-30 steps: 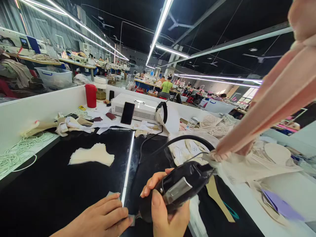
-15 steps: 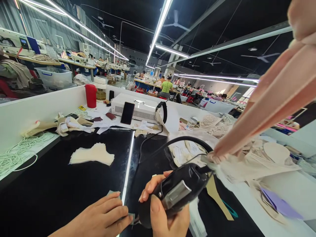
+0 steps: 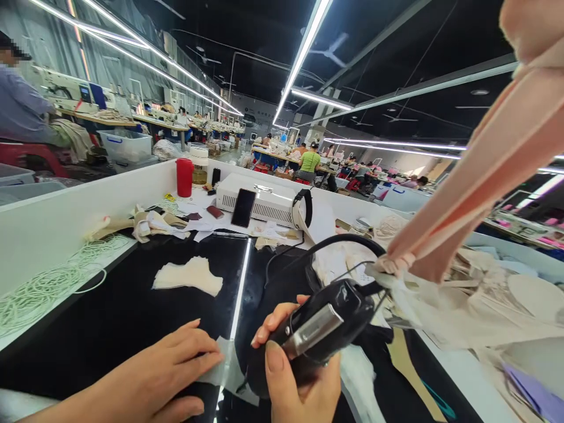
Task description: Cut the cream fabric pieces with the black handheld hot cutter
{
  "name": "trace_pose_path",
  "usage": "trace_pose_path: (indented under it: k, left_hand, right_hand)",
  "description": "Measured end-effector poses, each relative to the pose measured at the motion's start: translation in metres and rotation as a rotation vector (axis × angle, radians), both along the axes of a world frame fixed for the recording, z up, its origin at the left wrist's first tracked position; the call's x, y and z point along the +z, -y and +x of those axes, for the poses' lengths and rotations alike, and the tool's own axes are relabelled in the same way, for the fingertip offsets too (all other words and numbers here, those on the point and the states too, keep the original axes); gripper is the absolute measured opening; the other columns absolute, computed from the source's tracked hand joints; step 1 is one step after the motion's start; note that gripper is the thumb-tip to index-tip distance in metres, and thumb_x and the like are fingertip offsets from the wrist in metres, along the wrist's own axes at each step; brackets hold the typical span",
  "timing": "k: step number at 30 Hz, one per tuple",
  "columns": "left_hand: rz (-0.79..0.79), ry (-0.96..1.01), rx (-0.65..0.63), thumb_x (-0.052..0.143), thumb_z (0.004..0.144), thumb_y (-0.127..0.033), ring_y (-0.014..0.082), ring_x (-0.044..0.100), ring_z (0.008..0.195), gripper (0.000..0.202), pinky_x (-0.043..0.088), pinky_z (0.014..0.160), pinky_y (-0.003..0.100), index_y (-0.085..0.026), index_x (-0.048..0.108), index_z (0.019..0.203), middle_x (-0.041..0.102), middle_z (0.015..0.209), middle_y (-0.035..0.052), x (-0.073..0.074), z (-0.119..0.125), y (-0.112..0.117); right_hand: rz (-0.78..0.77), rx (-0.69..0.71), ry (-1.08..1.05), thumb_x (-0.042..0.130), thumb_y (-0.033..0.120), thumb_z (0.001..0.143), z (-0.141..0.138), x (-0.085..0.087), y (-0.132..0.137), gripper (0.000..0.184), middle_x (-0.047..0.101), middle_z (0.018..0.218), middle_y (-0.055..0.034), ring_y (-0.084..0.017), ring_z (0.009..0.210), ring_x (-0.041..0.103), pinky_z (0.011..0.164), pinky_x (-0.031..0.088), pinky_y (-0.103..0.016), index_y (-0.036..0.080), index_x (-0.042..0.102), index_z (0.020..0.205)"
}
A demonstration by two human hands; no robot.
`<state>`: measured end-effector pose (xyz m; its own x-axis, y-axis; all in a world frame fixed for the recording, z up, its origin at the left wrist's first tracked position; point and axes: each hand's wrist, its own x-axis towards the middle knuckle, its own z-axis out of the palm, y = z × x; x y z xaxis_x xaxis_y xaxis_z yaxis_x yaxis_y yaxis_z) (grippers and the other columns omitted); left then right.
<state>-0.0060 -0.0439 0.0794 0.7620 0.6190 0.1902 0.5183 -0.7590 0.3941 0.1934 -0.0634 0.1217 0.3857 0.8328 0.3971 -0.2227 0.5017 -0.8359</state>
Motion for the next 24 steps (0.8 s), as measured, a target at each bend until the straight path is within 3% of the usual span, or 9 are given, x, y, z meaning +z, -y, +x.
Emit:
trace_pose_path:
  k: [4,9,12,17,21,24]
  left_hand:
    - [-0.156,0.046,0.196,0.08,0.089,-0.02,0.0296,0.067,0.123,0.042,0.034,0.123,0.06,-0.024,0.069,0.13,0.07,0.125,0.0055,0.003,-0.031,0.007]
    - [-0.241,0.038,0.27,0.081,0.086,-0.016,0.0295,0.067,0.119,0.032,0.031,0.123,0.065,-0.022,0.073,0.116,0.068,0.122,0.0072,-0.008,-0.04,0.01]
    - [-0.219,0.099,0.275,0.08,0.086,-0.01,0.0261,0.067,0.115,0.022,0.037,0.122,0.059,-0.023,0.072,0.103,0.068,0.118,0.0049,-0.022,-0.036,0.008]
    - [-0.129,0.281,0.272,0.079,0.078,-0.005,0.0227,0.066,0.108,0.027,0.043,0.118,0.048,-0.024,0.066,0.093,0.068,0.111,0.0006,-0.043,-0.035,0.008]
    - [-0.22,0.356,0.305,0.07,0.084,-0.005,0.0202,0.065,0.104,0.025,0.045,0.115,0.044,-0.024,0.062,0.099,0.069,0.109,-0.0004,-0.039,-0.037,0.009]
    - [-0.246,0.443,0.356,0.057,0.09,-0.006,0.0178,0.064,0.096,0.021,0.052,0.098,0.033,-0.025,0.059,0.1,0.068,0.102,-0.0014,-0.034,-0.038,0.009]
  right_hand:
    - [0.037,0.078,-0.043,0.082,0.043,0.087,-0.023,-0.002,-0.003,0.041,0.063,0.087,0.0033,-0.014,0.07,0.062,0.063,0.055,-0.03,0.033,0.061,0.121]
    - [0.022,0.131,-0.079,0.083,0.045,0.086,-0.049,-0.005,-0.009,0.041,0.064,0.086,0.0047,-0.013,0.07,0.061,0.063,0.054,-0.029,0.034,0.062,0.119]
    - [0.043,0.145,-0.056,0.08,0.044,0.088,-0.059,-0.008,-0.014,0.038,0.063,0.085,0.0047,-0.013,0.071,0.061,0.063,0.054,-0.029,0.033,0.061,0.119]
    - [0.075,0.169,-0.009,0.077,0.041,0.091,-0.067,-0.012,-0.021,0.035,0.062,0.087,0.0045,-0.014,0.072,0.06,0.064,0.053,-0.03,0.034,0.059,0.12]
    - [0.077,0.18,-0.011,0.076,0.04,0.091,-0.071,-0.013,-0.023,0.034,0.062,0.086,0.0046,-0.014,0.073,0.06,0.064,0.053,-0.03,0.034,0.059,0.12]
    - [0.077,0.195,-0.011,0.078,0.041,0.09,-0.074,-0.013,-0.023,0.036,0.063,0.085,0.0043,-0.015,0.072,0.06,0.063,0.053,-0.03,0.033,0.06,0.12]
